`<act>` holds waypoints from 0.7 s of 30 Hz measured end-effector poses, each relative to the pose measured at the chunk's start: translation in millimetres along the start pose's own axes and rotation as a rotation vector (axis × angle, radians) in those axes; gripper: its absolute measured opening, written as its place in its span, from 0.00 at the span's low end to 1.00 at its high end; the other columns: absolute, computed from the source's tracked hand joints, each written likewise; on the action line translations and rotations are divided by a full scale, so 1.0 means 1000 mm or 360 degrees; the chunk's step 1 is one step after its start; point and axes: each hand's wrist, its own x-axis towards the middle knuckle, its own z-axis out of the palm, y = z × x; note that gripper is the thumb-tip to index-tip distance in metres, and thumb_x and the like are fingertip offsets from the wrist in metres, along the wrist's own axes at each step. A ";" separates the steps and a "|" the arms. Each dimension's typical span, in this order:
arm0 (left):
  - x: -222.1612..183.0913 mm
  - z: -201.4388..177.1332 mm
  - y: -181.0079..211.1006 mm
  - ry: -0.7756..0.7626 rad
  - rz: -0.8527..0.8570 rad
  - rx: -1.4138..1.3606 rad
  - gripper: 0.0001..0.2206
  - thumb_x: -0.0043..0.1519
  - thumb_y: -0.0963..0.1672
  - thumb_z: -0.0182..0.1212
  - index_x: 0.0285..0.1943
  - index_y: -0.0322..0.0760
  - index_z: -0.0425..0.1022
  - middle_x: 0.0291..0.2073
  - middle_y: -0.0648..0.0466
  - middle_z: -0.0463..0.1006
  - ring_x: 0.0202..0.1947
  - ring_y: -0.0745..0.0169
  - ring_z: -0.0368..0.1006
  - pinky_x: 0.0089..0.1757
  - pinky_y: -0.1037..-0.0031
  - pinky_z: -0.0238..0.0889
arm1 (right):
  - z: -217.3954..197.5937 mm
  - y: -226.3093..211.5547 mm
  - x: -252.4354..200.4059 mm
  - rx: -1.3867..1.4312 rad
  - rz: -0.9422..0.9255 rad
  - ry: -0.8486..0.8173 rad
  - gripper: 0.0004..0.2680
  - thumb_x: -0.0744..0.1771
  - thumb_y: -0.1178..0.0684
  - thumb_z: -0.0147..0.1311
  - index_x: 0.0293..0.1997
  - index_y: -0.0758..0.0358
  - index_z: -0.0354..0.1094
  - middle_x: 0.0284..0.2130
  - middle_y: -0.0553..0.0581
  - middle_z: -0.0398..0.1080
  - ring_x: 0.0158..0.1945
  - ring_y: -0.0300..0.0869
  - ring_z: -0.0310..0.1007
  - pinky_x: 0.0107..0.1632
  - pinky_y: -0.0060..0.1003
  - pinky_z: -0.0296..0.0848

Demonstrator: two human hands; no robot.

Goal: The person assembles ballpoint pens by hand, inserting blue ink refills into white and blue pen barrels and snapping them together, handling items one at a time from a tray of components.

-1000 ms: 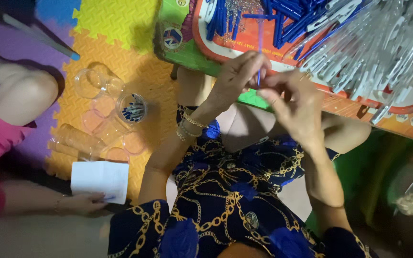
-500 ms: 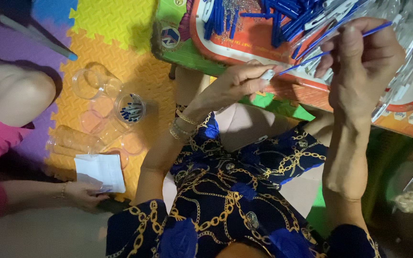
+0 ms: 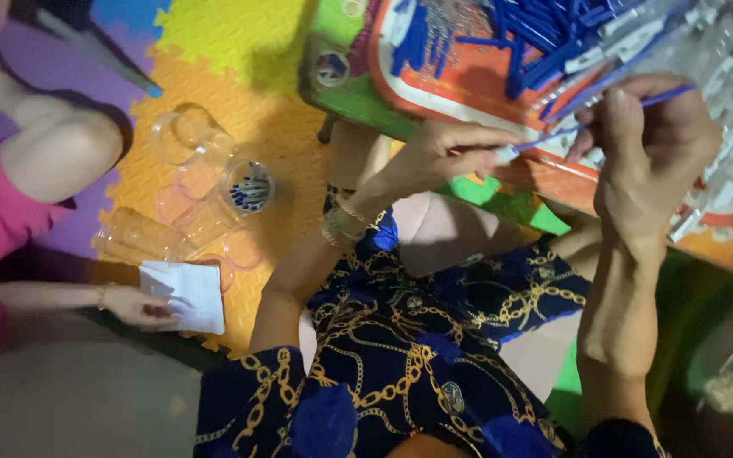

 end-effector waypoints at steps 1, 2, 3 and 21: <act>0.002 0.004 -0.010 -0.0004 0.0047 -0.0114 0.14 0.73 0.43 0.65 0.67 0.41 0.82 0.62 0.55 0.86 0.44 0.78 0.82 0.43 0.83 0.78 | 0.002 -0.003 0.000 -0.0004 0.0017 -0.0076 0.07 0.83 0.59 0.51 0.56 0.76 0.63 0.42 0.73 0.72 0.34 0.51 0.75 0.38 0.38 0.74; 0.005 0.007 -0.021 -0.0010 0.0096 -0.0226 0.13 0.72 0.42 0.67 0.66 0.39 0.82 0.60 0.54 0.86 0.43 0.76 0.84 0.44 0.81 0.87 | 0.004 -0.005 0.001 -0.0008 0.0033 -0.0152 0.06 0.82 0.61 0.51 0.56 0.76 0.63 0.42 0.72 0.73 0.35 0.50 0.75 0.39 0.39 0.75; 0.002 0.006 -0.019 0.0014 0.0106 -0.0219 0.13 0.72 0.42 0.67 0.66 0.39 0.82 0.60 0.54 0.86 0.43 0.76 0.84 0.44 0.81 0.87 | 0.008 -0.005 -0.001 -0.0002 0.0018 -0.0173 0.06 0.82 0.61 0.51 0.56 0.76 0.63 0.42 0.72 0.73 0.35 0.50 0.75 0.39 0.39 0.75; -0.010 0.004 -0.026 -0.0093 0.0033 -0.0401 0.21 0.72 0.43 0.68 0.74 0.34 0.75 0.52 0.52 0.89 0.39 0.69 0.81 0.46 0.78 0.81 | 0.018 -0.007 -0.005 -0.0170 -0.0186 -0.0030 0.17 0.77 0.72 0.67 0.60 0.70 0.54 0.43 0.69 0.66 0.39 0.54 0.78 0.45 0.44 0.77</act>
